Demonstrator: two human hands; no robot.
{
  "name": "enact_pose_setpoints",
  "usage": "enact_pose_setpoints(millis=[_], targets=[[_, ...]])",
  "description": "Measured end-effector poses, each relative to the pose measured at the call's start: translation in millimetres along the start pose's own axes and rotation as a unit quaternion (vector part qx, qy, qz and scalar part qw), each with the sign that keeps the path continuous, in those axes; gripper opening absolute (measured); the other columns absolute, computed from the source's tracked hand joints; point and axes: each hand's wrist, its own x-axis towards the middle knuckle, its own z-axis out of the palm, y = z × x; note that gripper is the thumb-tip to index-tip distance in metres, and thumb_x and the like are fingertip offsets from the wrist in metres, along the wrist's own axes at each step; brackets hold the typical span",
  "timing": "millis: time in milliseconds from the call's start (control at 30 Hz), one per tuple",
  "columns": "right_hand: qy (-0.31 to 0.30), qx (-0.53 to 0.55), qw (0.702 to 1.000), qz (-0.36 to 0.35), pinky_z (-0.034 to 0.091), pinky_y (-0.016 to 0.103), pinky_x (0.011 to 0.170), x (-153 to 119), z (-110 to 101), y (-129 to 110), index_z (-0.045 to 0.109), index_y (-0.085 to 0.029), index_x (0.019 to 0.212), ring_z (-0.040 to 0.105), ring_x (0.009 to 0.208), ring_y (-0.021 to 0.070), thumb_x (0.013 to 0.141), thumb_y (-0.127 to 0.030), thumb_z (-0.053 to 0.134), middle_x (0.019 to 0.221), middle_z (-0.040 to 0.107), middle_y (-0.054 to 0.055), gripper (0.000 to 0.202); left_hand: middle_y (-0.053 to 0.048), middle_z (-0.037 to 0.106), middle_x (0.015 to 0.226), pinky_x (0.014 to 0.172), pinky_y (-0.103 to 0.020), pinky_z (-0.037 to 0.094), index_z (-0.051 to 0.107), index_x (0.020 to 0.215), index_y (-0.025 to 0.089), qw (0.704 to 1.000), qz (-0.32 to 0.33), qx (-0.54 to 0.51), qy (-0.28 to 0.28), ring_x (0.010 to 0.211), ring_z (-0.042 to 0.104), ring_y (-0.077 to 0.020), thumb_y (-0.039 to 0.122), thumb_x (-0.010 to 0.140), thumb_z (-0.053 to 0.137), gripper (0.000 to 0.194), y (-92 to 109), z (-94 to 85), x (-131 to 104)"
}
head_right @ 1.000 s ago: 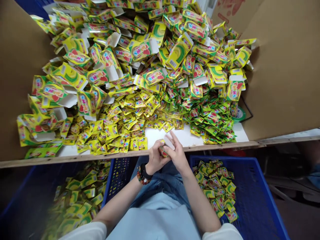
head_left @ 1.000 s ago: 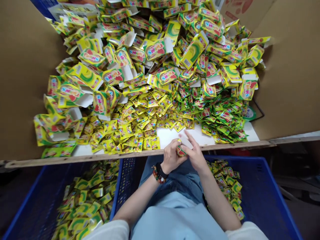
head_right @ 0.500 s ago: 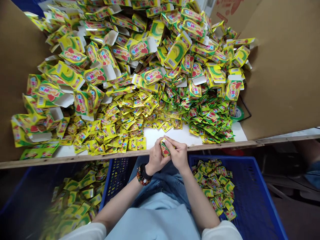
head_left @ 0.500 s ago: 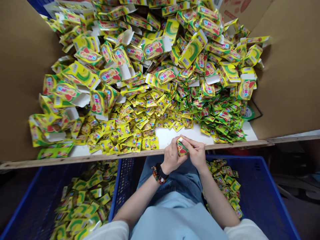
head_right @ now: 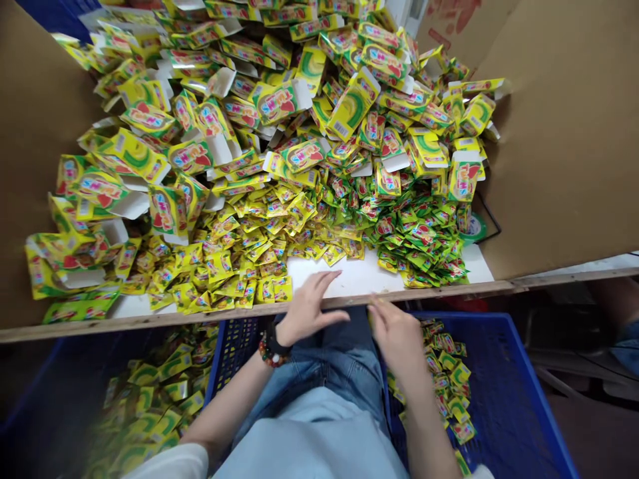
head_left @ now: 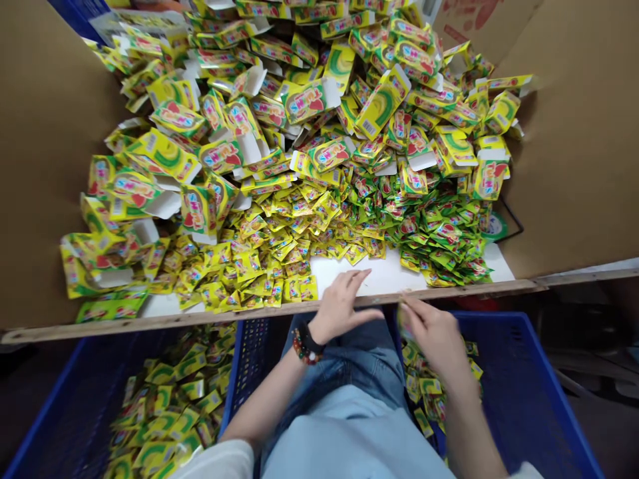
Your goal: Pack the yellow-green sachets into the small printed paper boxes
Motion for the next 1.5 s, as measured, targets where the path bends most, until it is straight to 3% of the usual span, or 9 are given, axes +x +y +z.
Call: enact_pose_setpoints(millis=[133, 333, 533, 700, 900, 1067, 1233, 1400, 1500], targets=[[-0.026, -0.205, 0.976, 0.070, 0.052, 0.041, 0.082, 22, -16, 38, 0.077, -0.018, 0.099, 0.067, 0.095, 0.0308, 0.088, -0.027, 0.060, 0.100, 0.075, 0.014, 0.022, -0.012, 0.064, 0.109, 0.088, -0.038, 0.049, 0.067, 0.106, 0.018, 0.977, -0.105, 0.165, -0.089, 0.103, 0.057, -0.0261, 0.029, 0.092, 0.058, 0.020, -16, -22.5, 44], [0.010, -0.257, 0.966, 0.029, 0.043, 0.039, 0.080, 97, 33, 53, 0.070, -0.013, 0.112, 0.054, 0.095, 0.0281, 0.085, -0.016, 0.055, 0.102, 0.066, 0.016, 0.031, -0.012, 0.064, 0.106, 0.081, -0.032, 0.049, 0.067, 0.105, 0.017, 0.962, -0.085, 0.214, -0.149, 0.104, 0.058, -0.0259, 0.027, 0.091, 0.060, 0.019, -8, -8.8, 95], [0.077, 0.061, 0.995, 0.006, 0.048, 0.044, 0.090, 95, 39, 52, 0.077, -0.020, 0.099, 0.060, 0.101, 0.0264, 0.088, -0.022, 0.050, 0.103, 0.071, 0.012, 0.029, -0.012, 0.068, 0.108, 0.087, -0.036, 0.051, 0.065, 0.113, 0.015, 0.994, -0.087, -0.004, -0.059, 0.095, 0.064, -0.0223, 0.023, 0.093, 0.053, 0.024, -10, 7.7, 79], [0.007, 0.424, 0.901, 0.093, 0.062, 0.040, 0.064, 78, 42, 18, 0.075, -0.021, 0.110, 0.067, 0.075, 0.0210, 0.083, -0.046, 0.063, 0.090, 0.076, 0.005, 0.039, -0.007, 0.069, 0.095, 0.075, -0.028, 0.052, 0.067, 0.108, 0.015, 0.948, -0.107, -0.301, 0.006, 0.084, 0.063, -0.0170, 0.032, 0.094, 0.049, 0.028, -13, 14.5, 61], [-0.030, 0.312, 0.948, -0.046, 0.059, 0.033, 0.078, 74, 30, -4, 0.078, -0.030, 0.102, 0.069, 0.090, 0.0187, 0.087, -0.032, 0.062, 0.106, 0.073, 0.005, 0.022, -0.001, 0.059, 0.069, 0.052, -0.021, 0.042, 0.070, 0.089, 0.013, 0.926, -0.138, -0.347, -0.060, 0.056, 0.051, -0.0103, 0.039, 0.090, 0.055, 0.030, -13, -6.3, 49], [-0.106, 0.180, 0.973, -0.098, 0.055, 0.037, 0.086, 78, 12, -9, 0.078, -0.031, 0.102, 0.069, 0.094, 0.0205, 0.090, -0.020, 0.057, 0.134, 0.064, 0.008, 0.027, 0.001, 0.057, 0.069, 0.050, -0.021, 0.041, 0.064, 0.113, 0.016, 0.934, -0.109, -0.303, -0.154, 0.051, 0.049, -0.0093, 0.021, 0.091, 0.044, 0.030, -16, -27.9, 45], [-0.159, 0.191, 0.956, -0.153, 0.054, 0.031, 0.078, 88, 10, -19, 0.079, -0.029, 0.095, 0.068, 0.085, 0.0192, 0.090, -0.018, 0.056, 0.096, 0.074, 0.006, 0.026, 0.005, 0.052, 0.066, 0.057, -0.021, 0.044, 0.043, 0.140, 0.021, 0.928, -0.086, -0.321, -0.169, 0.056, 0.050, -0.0100, 0.018, 0.091, 0.045, 0.050, -12, -39.8, 44], [-0.008, 0.303, 0.953, -0.012, 0.053, 0.029, 0.069, 82, 29, -30, 0.076, -0.025, 0.104, 0.064, 0.077, 0.0175, 0.088, -0.035, 0.062, 0.089, 0.070, 0.005, 0.023, 0.003, 0.053, 0.073, 0.056, -0.021, 0.044, 0.043, 0.140, 0.021, 0.897, -0.119, -0.412, -0.111, 0.061, 0.051, -0.0103, 0.033, 0.087, 0.063, 0.058, -9, -35.7, 38], [-0.014, 0.414, 0.906, 0.082, 0.055, 0.029, 0.067, 71, 42, -33, 0.071, -0.022, 0.112, 0.065, 0.077, 0.0179, 0.084, -0.045, 0.066, 0.094, 0.073, 0.005, 0.037, 0.005, 0.051, 0.068, 0.054, -0.020, 0.041, 0.047, 0.135, 0.020, 0.904, -0.133, -0.398, -0.078, 0.058, 0.049, -0.0097, 0.034, 0.086, 0.065, 0.054, -11, -29.4, 35]])
